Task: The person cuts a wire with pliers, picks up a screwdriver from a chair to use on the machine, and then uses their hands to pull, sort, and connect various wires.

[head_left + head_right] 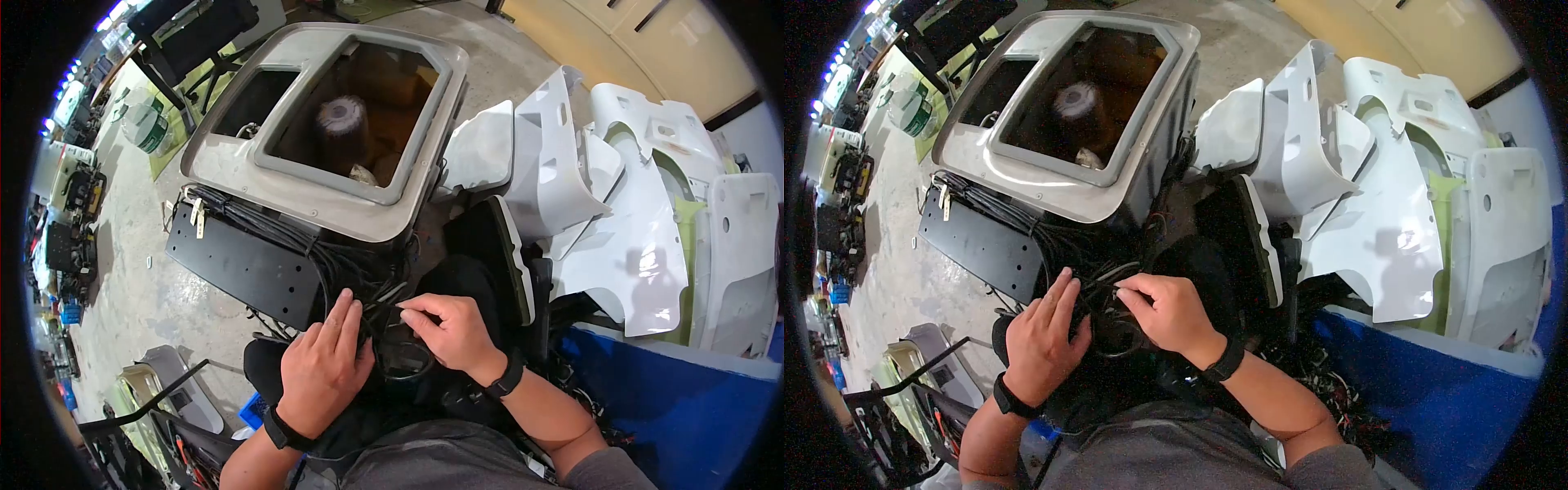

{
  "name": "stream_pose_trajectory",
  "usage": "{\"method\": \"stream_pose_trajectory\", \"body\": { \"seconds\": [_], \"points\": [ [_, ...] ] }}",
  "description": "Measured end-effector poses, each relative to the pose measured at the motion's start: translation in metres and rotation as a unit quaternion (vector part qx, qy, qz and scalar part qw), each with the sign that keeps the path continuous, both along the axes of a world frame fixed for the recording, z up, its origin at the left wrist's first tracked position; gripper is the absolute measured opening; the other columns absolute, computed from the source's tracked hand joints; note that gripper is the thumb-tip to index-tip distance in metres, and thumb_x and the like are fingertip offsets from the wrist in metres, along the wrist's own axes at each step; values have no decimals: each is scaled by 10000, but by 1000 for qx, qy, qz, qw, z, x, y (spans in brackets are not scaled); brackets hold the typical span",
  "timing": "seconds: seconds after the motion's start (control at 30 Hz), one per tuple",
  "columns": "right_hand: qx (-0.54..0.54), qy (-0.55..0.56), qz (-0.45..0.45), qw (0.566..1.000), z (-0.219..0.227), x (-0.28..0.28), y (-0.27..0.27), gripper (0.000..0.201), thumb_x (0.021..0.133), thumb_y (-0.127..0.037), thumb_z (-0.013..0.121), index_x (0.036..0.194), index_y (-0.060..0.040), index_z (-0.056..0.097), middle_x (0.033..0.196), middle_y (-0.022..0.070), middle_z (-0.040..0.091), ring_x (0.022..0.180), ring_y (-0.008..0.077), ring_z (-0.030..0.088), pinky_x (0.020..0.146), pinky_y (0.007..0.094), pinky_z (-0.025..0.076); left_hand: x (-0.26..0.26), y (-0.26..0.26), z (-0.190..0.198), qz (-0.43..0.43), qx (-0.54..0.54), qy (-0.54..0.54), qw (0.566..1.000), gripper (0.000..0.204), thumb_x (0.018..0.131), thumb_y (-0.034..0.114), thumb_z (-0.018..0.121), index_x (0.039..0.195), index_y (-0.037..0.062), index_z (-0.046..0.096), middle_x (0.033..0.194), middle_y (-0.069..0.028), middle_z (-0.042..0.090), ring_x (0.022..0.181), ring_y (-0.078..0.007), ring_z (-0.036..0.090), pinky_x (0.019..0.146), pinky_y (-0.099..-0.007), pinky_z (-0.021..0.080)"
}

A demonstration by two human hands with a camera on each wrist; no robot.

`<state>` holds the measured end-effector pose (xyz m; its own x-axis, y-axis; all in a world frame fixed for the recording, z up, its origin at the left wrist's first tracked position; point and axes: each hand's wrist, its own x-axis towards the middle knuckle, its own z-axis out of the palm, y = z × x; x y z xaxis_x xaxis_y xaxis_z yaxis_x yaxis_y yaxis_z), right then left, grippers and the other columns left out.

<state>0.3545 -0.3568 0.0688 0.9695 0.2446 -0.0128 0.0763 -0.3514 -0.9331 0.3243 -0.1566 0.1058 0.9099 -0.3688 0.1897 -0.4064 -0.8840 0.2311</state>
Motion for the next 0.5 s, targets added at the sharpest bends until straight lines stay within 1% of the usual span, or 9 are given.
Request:
{"method": "stream_pose_trajectory", "body": {
  "seconds": [0.17, 0.23, 0.27, 0.33, 0.43, 0.5],
  "points": [
    [17, 16, 20, 1000, -1, 2, -4, 151, 864, -118, 672, 935, 12, 700, 830, 177, 697, 734, 288, 699, 653, 322, 531, 1, -2, 2, -1, 8, 3, 1000, 495, 753, 166, 715, 1205, 9, 590, 1268, -106, 611, 710, -179, 607, 641, -284, 510],
    [36, 77, 35, 996, -1, 2, -6, 166, 864, -119, 677, 959, 16, 702, 822, 159, 708, 722, 236, 704, 652, 307, 529, 2, -2, 3, -1, 11, 5, 1000, 489, 750, 162, 716, 1197, 9, 593, 1262, -105, 614, 709, -178, 607, 642, -283, 511],
    [37, 76, 35, 996, -2, 3, -8, 166, 864, -119, 677, 959, 16, 702, 822, 159, 708, 722, 236, 704, 652, 307, 529, 1, -2, 2, -2, 8, 2, 1000, 485, 748, 162, 718, 1192, 11, 596, 1263, -103, 613, 705, -177, 604, 640, -282, 511],
    [71, 96, 44, 992, -6, 5, -9, 151, 881, -83, 668, 980, 23, 711, 728, 59, 691, 613, 86, 618, 573, 230, 482, 1, -2, 1, -2, 7, -1, 1000, 480, 746, 162, 720, 1186, 12, 599, 1264, -100, 612, 701, -175, 601, 638, -281, 510],
    [54, 89, 47, 993, -5, 8, -11, 160, 883, -88, 667, 994, 16, 715, 726, 62, 688, 625, 84, 616, 583, 228, 482, 1, -2, 1, -6, 13, -2, 1000, 479, 747, 162, 721, 1187, 17, 601, 1284, -89, 599, 691, -173, 589, 636, -281, 507],
    [54, 91, 31, 994, -7, 12, -13, 157, 885, -91, 665, 984, 19, 717, 727, 62, 688, 636, 83, 617, 594, 228, 483, 0, -2, 2, 2, -9, 17, 1000, 498, 725, 119, 726, 1194, 17, 592, 1295, -104, 594, 717, -228, 624, 663, -322, 528]
  ]
}}
